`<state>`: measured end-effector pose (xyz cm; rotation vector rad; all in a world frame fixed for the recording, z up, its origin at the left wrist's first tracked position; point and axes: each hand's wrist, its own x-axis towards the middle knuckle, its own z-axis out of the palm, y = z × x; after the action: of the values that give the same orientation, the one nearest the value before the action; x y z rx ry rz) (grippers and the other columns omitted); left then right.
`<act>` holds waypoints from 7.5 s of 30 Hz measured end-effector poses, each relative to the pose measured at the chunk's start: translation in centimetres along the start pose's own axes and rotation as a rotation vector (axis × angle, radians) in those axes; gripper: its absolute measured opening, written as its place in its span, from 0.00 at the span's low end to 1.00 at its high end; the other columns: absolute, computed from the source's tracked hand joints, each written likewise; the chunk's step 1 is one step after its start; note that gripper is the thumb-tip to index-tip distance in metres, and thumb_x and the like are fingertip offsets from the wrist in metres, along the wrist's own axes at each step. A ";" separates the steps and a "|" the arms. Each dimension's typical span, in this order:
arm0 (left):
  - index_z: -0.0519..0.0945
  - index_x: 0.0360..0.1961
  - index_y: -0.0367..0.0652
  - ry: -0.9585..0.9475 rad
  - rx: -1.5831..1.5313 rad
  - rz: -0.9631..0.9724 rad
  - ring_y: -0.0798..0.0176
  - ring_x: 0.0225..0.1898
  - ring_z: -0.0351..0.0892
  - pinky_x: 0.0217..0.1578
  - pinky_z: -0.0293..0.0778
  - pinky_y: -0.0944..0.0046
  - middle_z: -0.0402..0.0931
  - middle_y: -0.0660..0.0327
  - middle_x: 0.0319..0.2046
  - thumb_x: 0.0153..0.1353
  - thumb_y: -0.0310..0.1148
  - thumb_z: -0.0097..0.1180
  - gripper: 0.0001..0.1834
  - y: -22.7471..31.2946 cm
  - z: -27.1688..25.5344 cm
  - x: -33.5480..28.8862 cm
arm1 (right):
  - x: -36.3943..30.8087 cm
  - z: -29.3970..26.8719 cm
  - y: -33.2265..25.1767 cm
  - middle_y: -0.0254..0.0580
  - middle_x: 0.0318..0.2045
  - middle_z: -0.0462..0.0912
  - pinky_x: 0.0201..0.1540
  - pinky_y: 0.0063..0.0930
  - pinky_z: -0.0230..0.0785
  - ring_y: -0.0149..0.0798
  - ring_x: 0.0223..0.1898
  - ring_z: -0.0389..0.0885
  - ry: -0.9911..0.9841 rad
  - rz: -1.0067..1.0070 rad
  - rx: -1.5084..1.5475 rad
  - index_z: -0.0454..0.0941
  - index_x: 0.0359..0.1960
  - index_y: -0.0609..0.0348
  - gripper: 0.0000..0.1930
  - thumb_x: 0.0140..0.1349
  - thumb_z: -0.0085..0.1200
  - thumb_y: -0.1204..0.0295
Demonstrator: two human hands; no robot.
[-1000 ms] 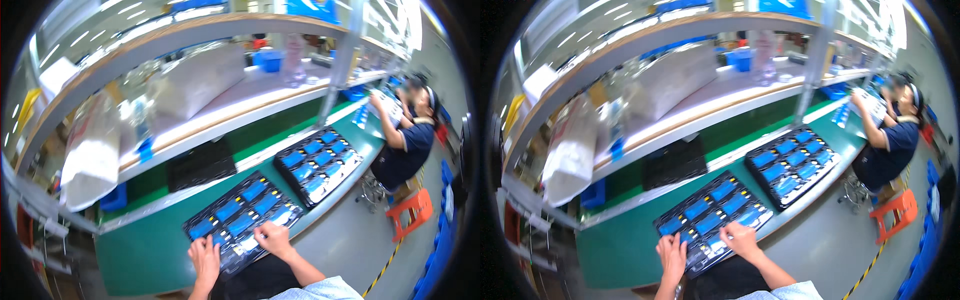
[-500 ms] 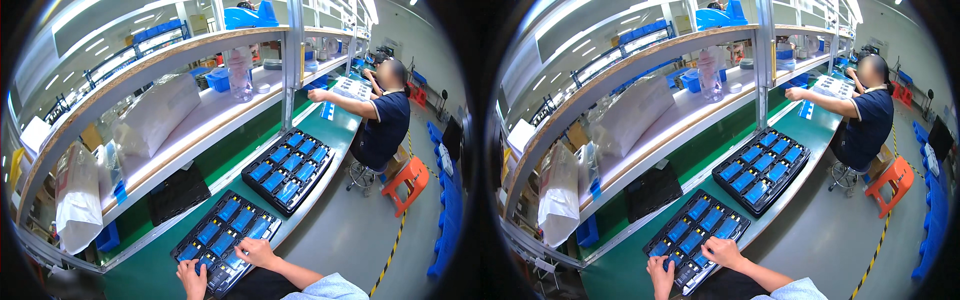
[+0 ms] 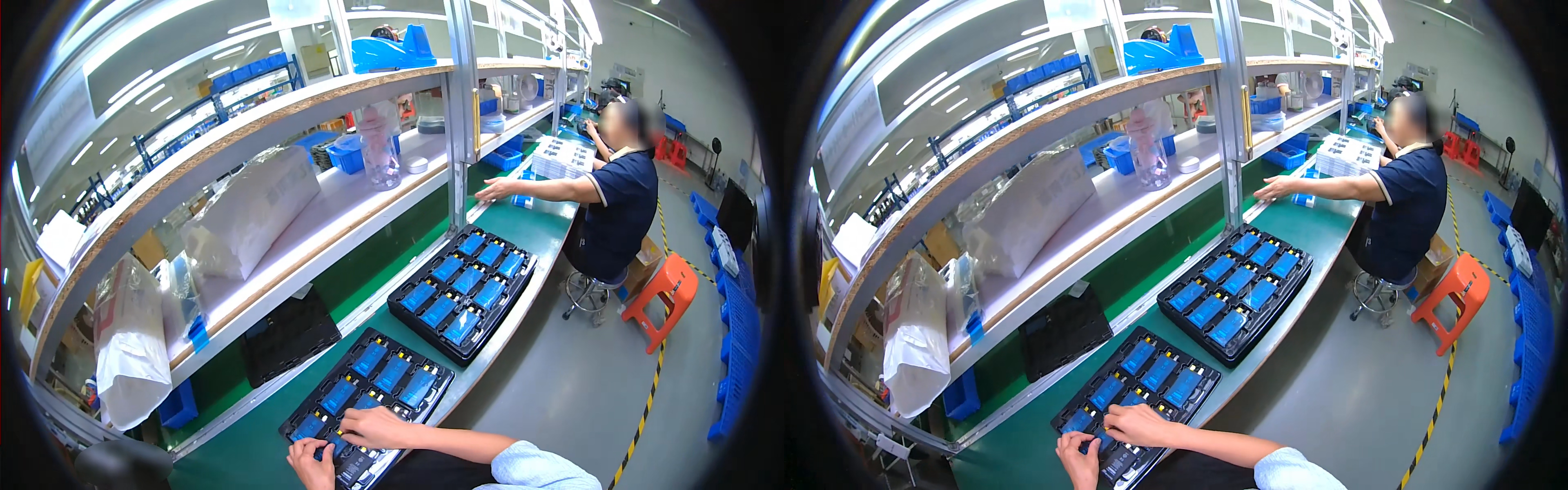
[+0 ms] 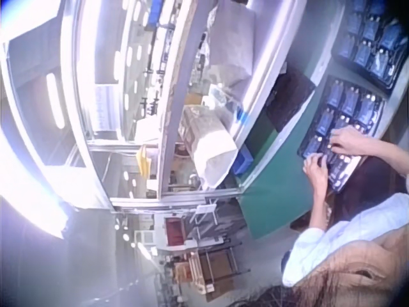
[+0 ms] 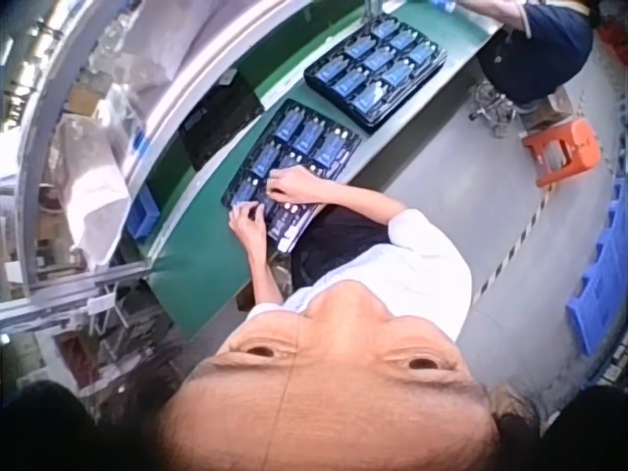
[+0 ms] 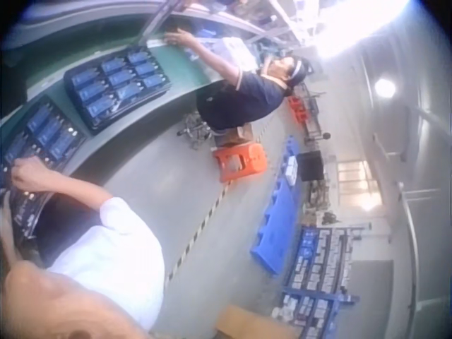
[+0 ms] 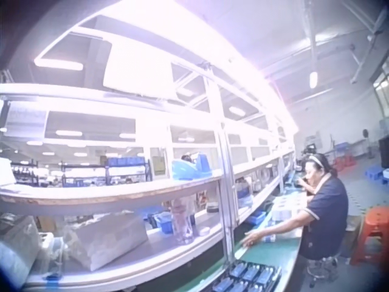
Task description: The person places blue rectangular components into black plastic trays on a green workbench. They repeatedly reach for components from a white bag on a shelf above, insert them into the tray slots, and adjust them by hand. The person works on multiple trays, filling them with the blue items in a repetitive assembly process.
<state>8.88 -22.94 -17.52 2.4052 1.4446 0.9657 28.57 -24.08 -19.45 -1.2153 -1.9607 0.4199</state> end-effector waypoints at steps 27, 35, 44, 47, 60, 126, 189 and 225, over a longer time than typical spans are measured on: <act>0.82 0.39 0.43 -0.158 -0.204 -0.060 0.47 0.48 0.70 0.51 0.67 0.52 0.78 0.55 0.41 0.49 0.33 0.67 0.15 -1.5 -1.8 -0.3 | 1.9 1.9 -1.3 0.49 0.31 0.75 0.43 0.40 0.68 0.50 0.37 0.73 -0.253 -0.153 0.160 0.71 0.32 0.64 0.09 0.60 0.52 0.69; 0.83 0.37 0.43 -0.194 -0.315 -0.126 0.50 0.50 0.70 0.52 0.66 0.55 0.78 0.57 0.43 0.47 0.34 0.69 0.15 -2.2 -1.9 -0.4 | 1.9 1.3 -1.4 0.52 0.36 0.76 0.46 0.42 0.68 0.51 0.42 0.74 -0.384 -0.058 0.218 0.69 0.40 0.63 0.11 0.66 0.47 0.67; 0.84 0.33 0.41 -0.221 -0.362 -0.079 0.53 0.51 0.71 0.53 0.66 0.56 0.78 0.60 0.45 0.50 0.31 0.67 0.09 -3.0 -3.0 -0.6 | 2.0 0.8 -1.3 0.52 0.42 0.78 0.49 0.39 0.70 0.51 0.46 0.78 -0.395 0.079 0.249 0.73 0.48 0.65 0.15 0.67 0.49 0.65; 0.83 0.33 0.39 -0.155 -0.441 -0.095 0.53 0.49 0.72 0.52 0.67 0.57 0.78 0.60 0.44 0.51 0.29 0.66 0.08 -2.7 -3.5 -0.9 | 2.0 0.2 -2.2 0.49 0.34 0.79 0.41 0.34 0.71 0.46 0.39 0.79 -0.249 0.111 0.363 0.76 0.42 0.66 0.13 0.64 0.54 0.66; 0.81 0.39 0.37 -0.070 -0.505 -0.218 0.51 0.37 0.79 0.41 0.74 0.59 0.79 0.51 0.38 0.56 0.30 0.63 0.11 -1.2 -4.6 -1.9 | 1.7 1.2 -0.7 0.36 0.37 0.81 0.42 0.20 0.72 0.25 0.39 0.79 -0.334 0.424 0.685 0.79 0.46 0.65 0.15 0.66 0.56 0.65; 0.55 0.64 0.24 -0.668 -3.179 0.206 0.48 0.65 0.57 0.64 0.52 0.50 0.61 0.44 0.63 0.63 0.64 0.39 0.49 12.1 -13.8 -4.6 | 2.7 1.2 -0.9 0.30 0.16 0.76 0.17 0.13 0.56 0.18 0.15 0.68 -0.042 0.817 0.715 0.80 0.34 0.62 0.07 0.63 0.59 0.70; 0.79 0.50 0.48 -0.014 0.131 0.005 0.58 0.38 0.71 0.46 0.67 0.51 0.70 0.60 0.39 0.48 0.19 0.56 0.25 -4.2 -1.4 -6.4 | 3.6 2.9 -2.6 0.31 0.17 0.78 0.19 0.16 0.63 0.18 0.18 0.72 -0.208 0.656 0.261 0.82 0.31 0.67 0.08 0.57 0.64 0.73; 0.78 0.46 0.40 0.420 0.256 0.274 0.48 0.48 0.71 0.50 0.67 0.51 0.71 0.52 0.47 0.55 0.25 0.58 0.16 -4.8 -8.4 15.9 | 20.3 -7.8 5.1 0.48 0.26 0.81 0.35 0.45 0.74 0.53 0.31 0.81 0.292 0.146 -0.436 0.81 0.24 0.59 0.14 0.55 0.59 0.60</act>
<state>5.33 -8.57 -6.21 2.7596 1.4619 1.5093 32.66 -4.96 -8.66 -1.5982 -1.7637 -0.1237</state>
